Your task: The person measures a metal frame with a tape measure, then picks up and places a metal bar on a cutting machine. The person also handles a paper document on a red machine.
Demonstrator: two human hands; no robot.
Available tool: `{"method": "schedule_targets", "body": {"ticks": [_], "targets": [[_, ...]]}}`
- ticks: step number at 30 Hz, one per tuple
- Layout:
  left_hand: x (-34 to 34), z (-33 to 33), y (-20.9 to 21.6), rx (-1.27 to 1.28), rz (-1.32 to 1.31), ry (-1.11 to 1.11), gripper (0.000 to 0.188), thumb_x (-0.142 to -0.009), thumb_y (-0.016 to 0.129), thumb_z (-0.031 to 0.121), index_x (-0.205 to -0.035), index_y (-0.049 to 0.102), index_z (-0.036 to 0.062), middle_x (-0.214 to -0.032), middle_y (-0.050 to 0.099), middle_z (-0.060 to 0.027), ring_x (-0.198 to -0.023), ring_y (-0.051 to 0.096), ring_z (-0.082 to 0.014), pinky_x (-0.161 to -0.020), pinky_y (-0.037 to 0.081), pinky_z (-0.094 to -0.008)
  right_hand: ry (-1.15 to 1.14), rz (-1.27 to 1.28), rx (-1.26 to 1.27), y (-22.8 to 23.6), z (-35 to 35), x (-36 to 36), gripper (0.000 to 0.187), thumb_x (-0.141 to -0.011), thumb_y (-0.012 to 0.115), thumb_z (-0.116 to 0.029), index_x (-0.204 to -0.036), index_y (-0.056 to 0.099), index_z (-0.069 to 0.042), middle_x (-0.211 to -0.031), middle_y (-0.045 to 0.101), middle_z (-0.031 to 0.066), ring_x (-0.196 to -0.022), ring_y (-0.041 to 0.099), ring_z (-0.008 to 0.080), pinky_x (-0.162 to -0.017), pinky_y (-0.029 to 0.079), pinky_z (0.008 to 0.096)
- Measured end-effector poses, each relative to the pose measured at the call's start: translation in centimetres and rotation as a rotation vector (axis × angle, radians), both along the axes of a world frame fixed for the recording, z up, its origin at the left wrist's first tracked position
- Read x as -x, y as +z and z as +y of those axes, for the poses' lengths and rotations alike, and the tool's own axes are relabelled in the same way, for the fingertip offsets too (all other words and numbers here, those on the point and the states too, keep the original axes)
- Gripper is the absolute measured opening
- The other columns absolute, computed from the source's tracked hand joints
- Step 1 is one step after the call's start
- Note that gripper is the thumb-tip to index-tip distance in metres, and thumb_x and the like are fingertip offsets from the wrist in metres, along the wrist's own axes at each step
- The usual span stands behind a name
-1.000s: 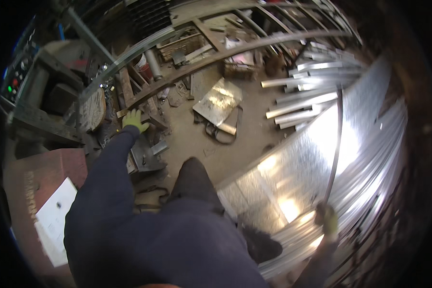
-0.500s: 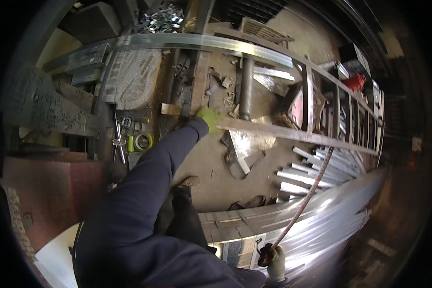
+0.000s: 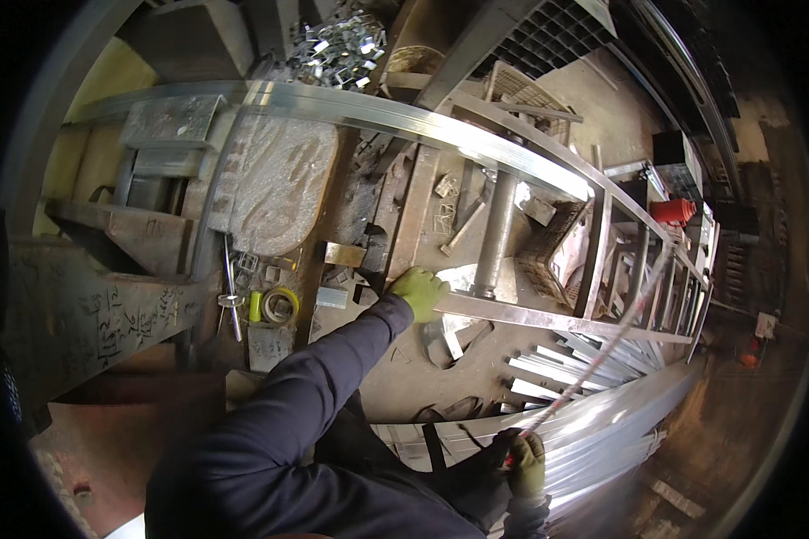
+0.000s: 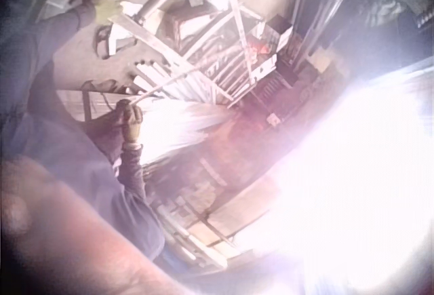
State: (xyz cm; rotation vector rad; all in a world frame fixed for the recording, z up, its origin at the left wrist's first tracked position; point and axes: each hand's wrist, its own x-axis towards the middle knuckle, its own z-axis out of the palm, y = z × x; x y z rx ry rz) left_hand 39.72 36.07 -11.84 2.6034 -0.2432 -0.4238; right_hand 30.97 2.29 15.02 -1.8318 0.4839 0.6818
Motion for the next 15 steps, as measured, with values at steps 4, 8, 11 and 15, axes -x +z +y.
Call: {"method": "schedule_targets", "body": {"ticks": [4, 8, 11, 15], "targets": [[0.1, 0.0, -0.2, 0.015, 0.005, -0.002, 0.061, -0.087, 0.071, 0.052, -0.129, 0.061, 0.0080, -0.122, 0.071, -0.0084, -0.116, 0.065, -0.0244, -0.099, 0.046, -0.0415, 0.603, -0.407, 0.365, -0.1, 0.1, -3.4, 0.029, -0.095, 0.064, -0.011, -0.123, 0.067, -0.003, -0.110, 0.069, 0.0133, -0.095, 0.068, 0.0259, -0.083, 0.057, 0.0364], [0.4, 0.2, 0.0, 0.002, -0.035, -0.002, 0.059, -0.086, 0.071, 0.053, -0.126, 0.063, 0.0106, -0.120, 0.071, -0.0071, -0.116, 0.065, -0.0227, -0.098, 0.044, -0.0394, 0.951, -0.773, 0.629, -1.7, 1.1, -7.2, 0.046, -0.089, 0.069, -0.006, -0.134, 0.062, -0.004, -0.113, 0.064, 0.0144, -0.097, 0.067, 0.0268, -0.081, 0.057, 0.0360], [0.5, 0.2, 0.2, -0.010, -0.027, 0.011, 0.058, -0.086, 0.071, 0.052, -0.127, 0.062, 0.0112, -0.120, 0.071, -0.0069, -0.116, 0.065, -0.0227, -0.098, 0.044, -0.0396, 0.928, -0.770, 0.470, -2.9, 2.0, -10.7, 0.053, -0.089, 0.068, 0.001, -0.141, 0.058, -0.005, -0.112, 0.061, 0.0134, -0.097, 0.066, 0.0229, -0.075, 0.057, 0.0325], [-0.3, -0.3, 0.2, 0.074, 0.123, 0.081, 0.063, -0.080, 0.075, 0.051, -0.127, 0.063, 0.0112, -0.112, 0.072, -0.0079, -0.112, 0.066, -0.0245, -0.100, 0.045, -0.0415, 0.564, -0.406, 0.205, -5.4, 2.2, -16.8, 0.049, -0.090, 0.065, 0.003, -0.138, 0.059, -0.002, -0.102, 0.063, 0.0108, -0.097, 0.066, 0.0198, -0.072, 0.056, 0.0293]]}}
